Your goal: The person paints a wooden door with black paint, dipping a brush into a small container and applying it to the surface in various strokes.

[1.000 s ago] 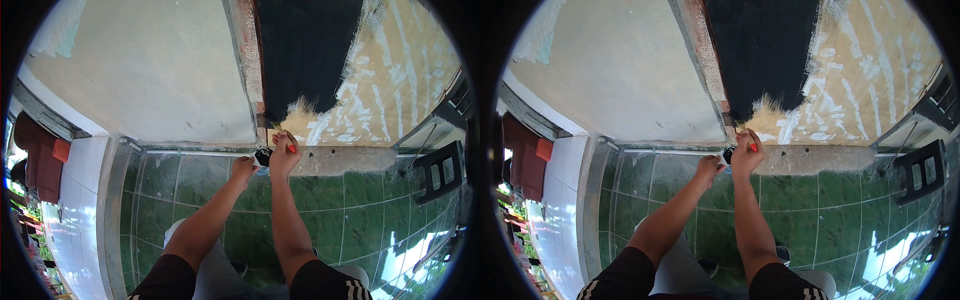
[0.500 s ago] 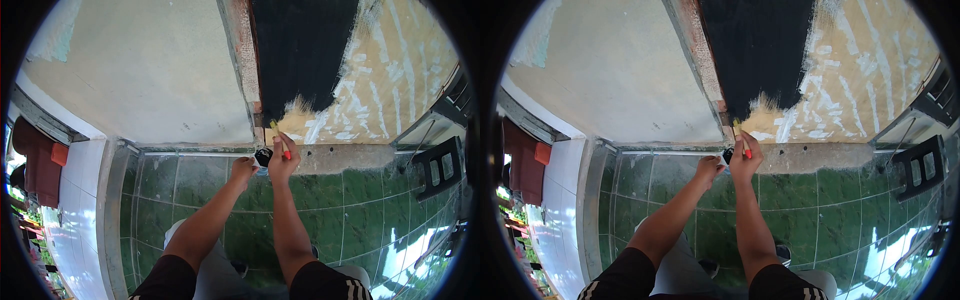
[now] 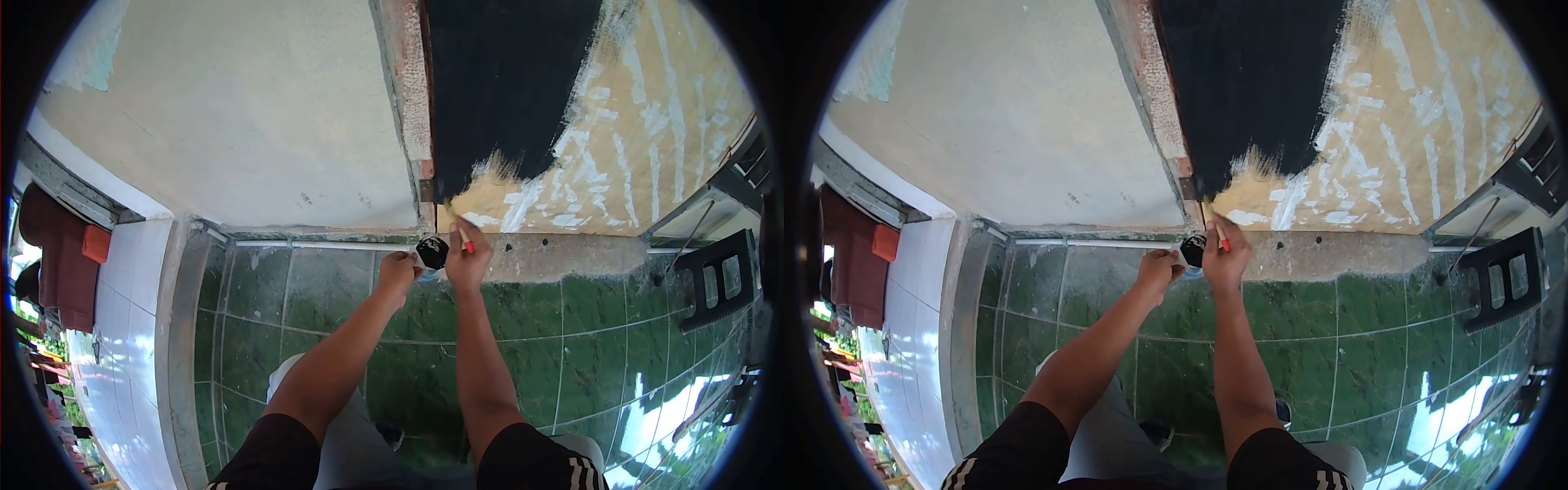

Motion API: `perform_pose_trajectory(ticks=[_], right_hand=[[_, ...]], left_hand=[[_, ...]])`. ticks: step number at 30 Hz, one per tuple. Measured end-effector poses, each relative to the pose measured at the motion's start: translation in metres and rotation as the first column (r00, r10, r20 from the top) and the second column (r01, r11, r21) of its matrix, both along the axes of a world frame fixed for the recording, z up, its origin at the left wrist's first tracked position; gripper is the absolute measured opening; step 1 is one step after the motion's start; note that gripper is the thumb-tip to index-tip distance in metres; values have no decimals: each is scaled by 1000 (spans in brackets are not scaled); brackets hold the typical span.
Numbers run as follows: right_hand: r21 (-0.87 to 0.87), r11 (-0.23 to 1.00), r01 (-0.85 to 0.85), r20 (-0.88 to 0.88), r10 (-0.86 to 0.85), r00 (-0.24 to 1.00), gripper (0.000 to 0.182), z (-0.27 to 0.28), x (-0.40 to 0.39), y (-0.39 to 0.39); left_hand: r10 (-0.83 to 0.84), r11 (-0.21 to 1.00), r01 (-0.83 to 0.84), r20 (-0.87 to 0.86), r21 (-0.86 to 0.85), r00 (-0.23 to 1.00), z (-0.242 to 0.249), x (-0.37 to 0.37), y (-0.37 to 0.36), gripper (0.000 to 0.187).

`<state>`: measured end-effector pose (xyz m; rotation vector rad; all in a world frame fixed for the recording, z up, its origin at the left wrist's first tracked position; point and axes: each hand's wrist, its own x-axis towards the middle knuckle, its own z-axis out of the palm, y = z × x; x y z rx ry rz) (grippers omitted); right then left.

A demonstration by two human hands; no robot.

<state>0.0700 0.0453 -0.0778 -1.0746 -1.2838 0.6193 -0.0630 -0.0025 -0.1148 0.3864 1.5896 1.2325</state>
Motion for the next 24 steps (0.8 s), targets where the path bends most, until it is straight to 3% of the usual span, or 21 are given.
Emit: perform_pose_trajectory(ticks=[5, 7, 10, 14, 20, 24], right_hand=[[34, 999, -5, 164, -1, 986, 15, -18, 8, -1], [64, 998, -11, 197, -1, 980, 14, 6, 10, 3], [185, 983, 10, 106, -30, 994, 14, 44, 8, 6], [223, 975, 6, 39, -15, 999, 15, 39, 4, -2], [-43, 999, -4, 251, 15, 968, 17, -39, 0, -2], [-42, 999, 7, 203, 2, 979, 17, -13, -2, 10]], left_hand=[[-76, 996, 76, -8, -40, 997, 5, -2, -1, 20], [-78, 996, 77, -16, -46, 997, 3, 2, -3, 20], [-84, 996, 84, -22, -29, 996, -6, 2, -2, 20], [-88, 996, 87, -10, -21, 996, -4, 2, -2, 19], [-101, 995, 101, -6, -25, 995, -4, -4, -4, 19], [-32, 999, 32, -11, -35, 999, -1, -3, -8, 22]])
